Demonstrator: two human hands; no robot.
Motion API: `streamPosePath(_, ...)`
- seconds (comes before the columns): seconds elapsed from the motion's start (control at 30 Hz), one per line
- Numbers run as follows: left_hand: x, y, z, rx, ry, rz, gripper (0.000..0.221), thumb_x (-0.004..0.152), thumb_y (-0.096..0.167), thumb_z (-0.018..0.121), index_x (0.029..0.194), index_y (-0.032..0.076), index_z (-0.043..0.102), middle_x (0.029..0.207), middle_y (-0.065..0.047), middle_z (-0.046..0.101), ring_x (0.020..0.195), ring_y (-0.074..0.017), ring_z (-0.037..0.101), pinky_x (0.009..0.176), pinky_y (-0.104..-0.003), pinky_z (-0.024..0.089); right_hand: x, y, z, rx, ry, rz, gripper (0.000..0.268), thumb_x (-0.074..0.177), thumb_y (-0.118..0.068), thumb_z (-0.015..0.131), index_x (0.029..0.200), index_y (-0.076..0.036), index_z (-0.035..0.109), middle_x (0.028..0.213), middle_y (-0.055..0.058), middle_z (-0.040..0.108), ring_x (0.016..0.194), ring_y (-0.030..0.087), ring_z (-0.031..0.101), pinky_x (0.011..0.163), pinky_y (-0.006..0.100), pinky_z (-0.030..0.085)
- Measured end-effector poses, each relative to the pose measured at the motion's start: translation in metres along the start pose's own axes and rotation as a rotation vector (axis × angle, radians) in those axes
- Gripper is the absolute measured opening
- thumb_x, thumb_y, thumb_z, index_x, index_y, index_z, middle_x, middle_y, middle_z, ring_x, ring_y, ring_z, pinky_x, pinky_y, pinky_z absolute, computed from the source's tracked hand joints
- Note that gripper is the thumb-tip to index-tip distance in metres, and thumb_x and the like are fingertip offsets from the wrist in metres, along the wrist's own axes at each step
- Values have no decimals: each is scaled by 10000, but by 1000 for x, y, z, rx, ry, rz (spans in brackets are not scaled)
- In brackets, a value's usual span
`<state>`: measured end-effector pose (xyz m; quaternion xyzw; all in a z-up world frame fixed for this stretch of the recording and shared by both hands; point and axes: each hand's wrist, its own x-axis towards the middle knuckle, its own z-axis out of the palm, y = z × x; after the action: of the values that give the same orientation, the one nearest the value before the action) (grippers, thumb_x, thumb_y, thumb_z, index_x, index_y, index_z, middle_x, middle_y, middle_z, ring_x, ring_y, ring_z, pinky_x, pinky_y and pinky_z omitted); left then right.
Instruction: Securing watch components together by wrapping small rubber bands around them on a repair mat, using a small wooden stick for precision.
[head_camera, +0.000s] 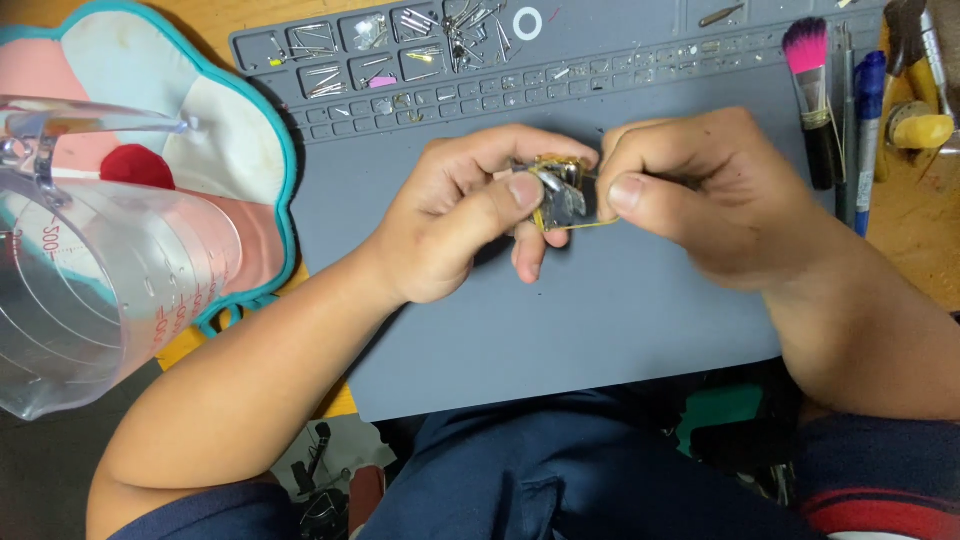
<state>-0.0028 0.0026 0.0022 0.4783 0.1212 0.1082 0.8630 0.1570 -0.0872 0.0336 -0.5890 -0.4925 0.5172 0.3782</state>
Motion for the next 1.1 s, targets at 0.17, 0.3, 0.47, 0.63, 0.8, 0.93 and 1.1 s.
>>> streamPosePath(0.17,3,2,-3,-157,109,-90,353,814,233,367,1037,-30,441,641,-178,512,420,-206,484,457,-243,428,-1,-3,-1,68,-108,-107,213,781,-148,385,608,-35,434,627,48,391,582,126,361,557,217,294)
streamPosePath(0.3,4,2,-1,-100,125,-85,354,830,231,367,1080,-11,431,578,-113,477,471,-162,509,519,-223,454,-5,4,-2,170,-127,-143,215,749,-262,442,757,-49,472,717,46,412,649,122,379,624,213,315)
streamPosePath(0.47,3,0,-1,-40,130,-47,284,824,228,410,1030,34,390,522,-84,473,524,-155,544,450,-209,441,-6,7,-5,332,-157,-117,478,768,-383,462,1077,-19,437,721,13,364,726,107,377,684,241,388)
streamPosePath(0.63,4,6,-2,-74,65,-79,334,838,295,308,983,16,422,558,-163,503,364,-182,466,366,-204,387,-3,-4,-3,68,-60,-173,438,788,-444,311,559,-74,362,703,95,402,636,155,394,630,245,308)
streamPosePath(0.8,6,4,-5,-153,164,-109,386,812,318,333,1005,1,439,550,-162,492,361,-192,461,386,-208,389,-3,2,-1,10,-24,-225,337,755,-352,378,622,-44,400,718,91,399,595,150,344,587,244,272)
streamPosePath(0.93,7,-1,-6,-155,153,-106,340,819,287,354,999,16,452,609,-143,505,436,-205,500,459,-239,437,-4,2,5,-13,105,-212,212,838,-127,354,685,15,393,632,109,421,577,170,406,574,245,347)
streamPosePath(1.1,6,-2,-7,-145,128,-89,329,822,274,355,982,9,463,594,-140,510,429,-196,499,436,-230,433,0,15,-4,-281,373,-369,232,939,-36,396,798,135,464,750,206,494,710,255,495,663,306,392)
